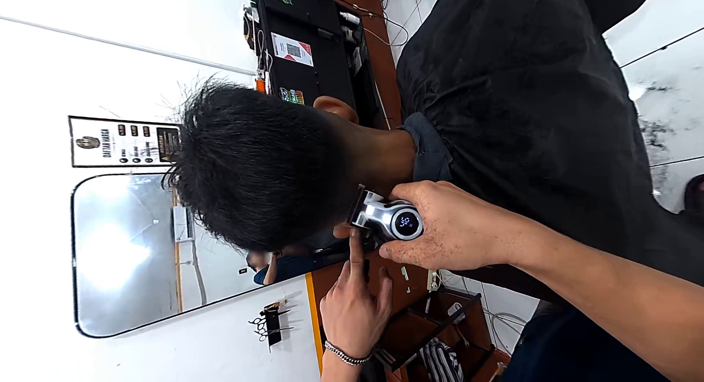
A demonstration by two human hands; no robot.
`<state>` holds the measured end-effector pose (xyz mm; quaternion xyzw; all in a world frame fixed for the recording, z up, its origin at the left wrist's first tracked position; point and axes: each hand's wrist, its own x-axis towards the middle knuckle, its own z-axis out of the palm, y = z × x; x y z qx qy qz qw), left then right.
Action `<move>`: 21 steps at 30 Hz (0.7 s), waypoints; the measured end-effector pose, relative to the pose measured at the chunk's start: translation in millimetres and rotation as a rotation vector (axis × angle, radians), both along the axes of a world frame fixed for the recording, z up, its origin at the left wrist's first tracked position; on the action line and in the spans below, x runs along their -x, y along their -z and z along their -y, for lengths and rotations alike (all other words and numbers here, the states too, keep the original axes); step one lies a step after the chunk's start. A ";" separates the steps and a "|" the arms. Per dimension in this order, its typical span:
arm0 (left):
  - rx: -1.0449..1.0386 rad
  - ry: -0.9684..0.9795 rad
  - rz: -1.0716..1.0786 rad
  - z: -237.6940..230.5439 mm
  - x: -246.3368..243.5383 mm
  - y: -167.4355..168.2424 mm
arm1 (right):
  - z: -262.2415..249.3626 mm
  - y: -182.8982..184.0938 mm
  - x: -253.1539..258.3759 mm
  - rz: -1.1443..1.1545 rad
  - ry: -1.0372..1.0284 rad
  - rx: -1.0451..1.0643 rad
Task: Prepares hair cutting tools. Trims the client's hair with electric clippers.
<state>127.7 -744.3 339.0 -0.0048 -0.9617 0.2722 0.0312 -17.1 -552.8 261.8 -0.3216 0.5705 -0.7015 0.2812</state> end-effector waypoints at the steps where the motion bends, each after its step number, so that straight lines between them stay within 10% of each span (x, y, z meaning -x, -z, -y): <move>1: 0.000 -0.003 0.002 0.0 -0.3 0.5 | -0.4 -0.8 0.5 0.006 0.003 0.012; 21: -0.024 -0.065 0.022 -7.6 -2.8 -2.0 | -9.3 0.5 19.0 -0.047 -0.050 0.030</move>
